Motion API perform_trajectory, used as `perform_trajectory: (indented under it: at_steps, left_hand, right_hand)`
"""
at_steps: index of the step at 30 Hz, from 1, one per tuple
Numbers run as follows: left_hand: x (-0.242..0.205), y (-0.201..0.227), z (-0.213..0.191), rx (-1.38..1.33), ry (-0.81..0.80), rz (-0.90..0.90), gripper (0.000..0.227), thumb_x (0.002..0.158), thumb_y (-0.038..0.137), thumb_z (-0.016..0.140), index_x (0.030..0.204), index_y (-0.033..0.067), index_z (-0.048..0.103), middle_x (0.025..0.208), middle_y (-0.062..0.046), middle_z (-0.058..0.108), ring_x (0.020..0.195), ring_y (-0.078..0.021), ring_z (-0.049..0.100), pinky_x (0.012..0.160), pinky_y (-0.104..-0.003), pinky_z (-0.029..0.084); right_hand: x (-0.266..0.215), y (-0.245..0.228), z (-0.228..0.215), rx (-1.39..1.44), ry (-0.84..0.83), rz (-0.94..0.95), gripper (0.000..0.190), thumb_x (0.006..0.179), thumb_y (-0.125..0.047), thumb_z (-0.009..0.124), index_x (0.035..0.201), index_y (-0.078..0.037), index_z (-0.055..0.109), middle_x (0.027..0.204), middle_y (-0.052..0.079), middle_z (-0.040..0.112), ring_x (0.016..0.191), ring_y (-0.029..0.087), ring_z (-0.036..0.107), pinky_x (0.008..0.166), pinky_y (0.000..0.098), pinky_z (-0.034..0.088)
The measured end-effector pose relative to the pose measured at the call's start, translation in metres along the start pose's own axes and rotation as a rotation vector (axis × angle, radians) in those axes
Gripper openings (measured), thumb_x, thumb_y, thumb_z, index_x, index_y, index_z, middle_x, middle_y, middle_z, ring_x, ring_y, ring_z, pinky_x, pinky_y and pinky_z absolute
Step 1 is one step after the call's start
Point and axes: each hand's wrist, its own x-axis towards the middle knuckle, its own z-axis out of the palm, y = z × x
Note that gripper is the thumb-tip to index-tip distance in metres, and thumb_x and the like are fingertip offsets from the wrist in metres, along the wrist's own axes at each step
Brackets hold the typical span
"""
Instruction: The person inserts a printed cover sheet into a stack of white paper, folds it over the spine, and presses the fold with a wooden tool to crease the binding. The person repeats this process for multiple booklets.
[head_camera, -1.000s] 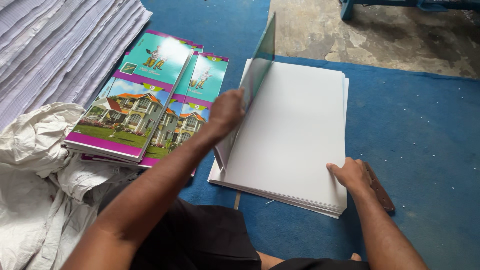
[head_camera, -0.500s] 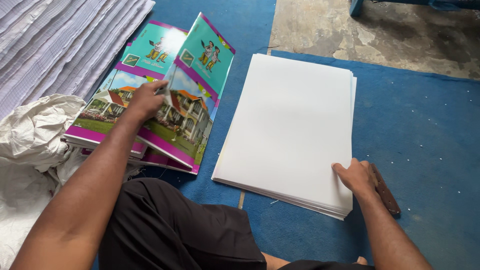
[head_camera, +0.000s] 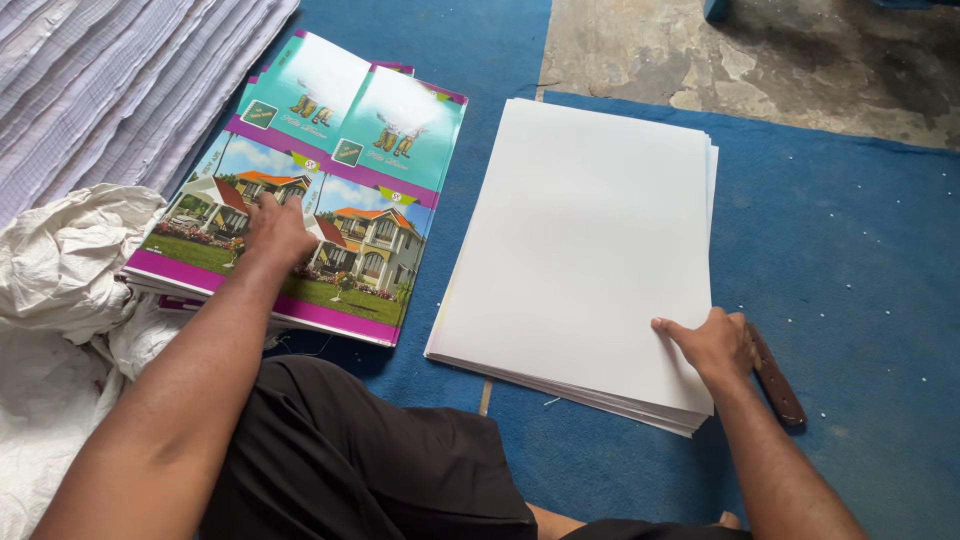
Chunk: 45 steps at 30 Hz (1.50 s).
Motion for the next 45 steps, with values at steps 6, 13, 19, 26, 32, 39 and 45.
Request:
perform_trajectory:
  at_steps: [6, 13, 19, 26, 32, 39, 45]
  left_hand:
    - [-0.001, 0.017, -0.006, 0.031, 0.033, 0.061, 0.058, 0.087, 0.031, 0.077, 0.139, 0.0109, 0.06, 0.148, -0.02, 0.044, 0.136, -0.0369, 0.042, 0.105, -0.053, 0.049]
    - [-0.001, 0.073, -0.002, -0.149, -0.035, 0.231, 0.057, 0.087, 0.033, 0.076, 0.139, 0.0142, 0.061, 0.141, -0.016, 0.058, 0.132, -0.0302, 0.053, 0.113, -0.048, 0.042]
    - [-0.009, 0.13, 0.027, -0.526, -0.292, 0.157, 0.052, 0.096, 0.042, 0.064, 0.133, 0.0059, 0.064, 0.127, -0.017, 0.066, 0.114, -0.0309, 0.067, 0.097, -0.046, 0.056]
    - [-0.05, 0.182, 0.069, -1.163, -0.507, -0.085, 0.047, 0.097, 0.034, 0.066, 0.13, 0.0004, 0.064, 0.117, -0.016, 0.066, 0.098, -0.024, 0.07, 0.074, -0.04, 0.065]
    - [-0.063, 0.194, 0.09, -0.992, -0.396, 0.024, 0.045, 0.081, 0.013, 0.078, 0.124, 0.0077, 0.066, 0.102, -0.014, 0.074, 0.087, -0.0244, 0.071, 0.067, -0.041, 0.058]
    - [-0.066, 0.214, 0.117, -0.78, -0.246, 0.141, 0.043, 0.077, 0.018, 0.083, 0.115, 0.0104, 0.065, 0.101, -0.016, 0.074, 0.091, -0.0262, 0.073, 0.078, -0.04, 0.059]
    - [-0.074, 0.225, 0.119, -0.719, -0.235, 0.233, 0.036, 0.079, 0.019, 0.082, 0.108, 0.0082, 0.064, 0.105, -0.016, 0.072, 0.097, -0.0313, 0.072, 0.084, -0.043, 0.058]
  right_hand:
    - [-0.008, -0.012, -0.017, 0.118, 0.053, 0.032, 0.083, 0.071, -0.052, 0.09, 0.126, 0.003, 0.06, 0.108, 0.023, 0.068, 0.089, 0.033, 0.07, 0.075, 0.0474, 0.059]
    - [-0.006, -0.007, -0.04, 0.725, -0.089, 0.067, 0.052, 0.088, -0.023, 0.073, 0.132, 0.0, 0.054, 0.107, 0.028, 0.07, 0.09, 0.036, 0.074, 0.084, 0.0519, 0.063]
    - [0.004, 0.003, -0.049, 0.898, -0.221, 0.165, 0.049, 0.09, -0.025, 0.071, 0.131, -0.002, 0.058, 0.111, 0.027, 0.071, 0.104, 0.036, 0.071, 0.093, 0.0568, 0.055]
    - [0.001, 0.005, -0.055, 0.878, -0.233, 0.173, 0.048, 0.09, -0.025, 0.07, 0.131, -0.003, 0.058, 0.111, 0.029, 0.071, 0.104, 0.038, 0.071, 0.092, 0.0555, 0.055]
    - [-0.014, -0.001, -0.072, 0.576, -0.114, 0.054, 0.061, 0.087, -0.014, 0.07, 0.145, -0.005, 0.053, 0.119, 0.03, 0.07, 0.101, 0.039, 0.073, 0.088, 0.0537, 0.058]
    - [-0.018, -0.004, -0.103, 0.415, -0.027, -0.006, 0.057, 0.093, -0.023, 0.053, 0.149, -0.018, 0.056, 0.135, 0.022, 0.065, 0.119, 0.034, 0.065, 0.106, 0.0552, 0.046]
    - [-0.006, -0.005, -0.108, 0.411, 0.122, -0.304, 0.057, 0.091, -0.027, 0.044, 0.14, -0.002, 0.06, 0.149, 0.024, 0.052, 0.14, 0.037, 0.047, 0.116, 0.0509, 0.036]
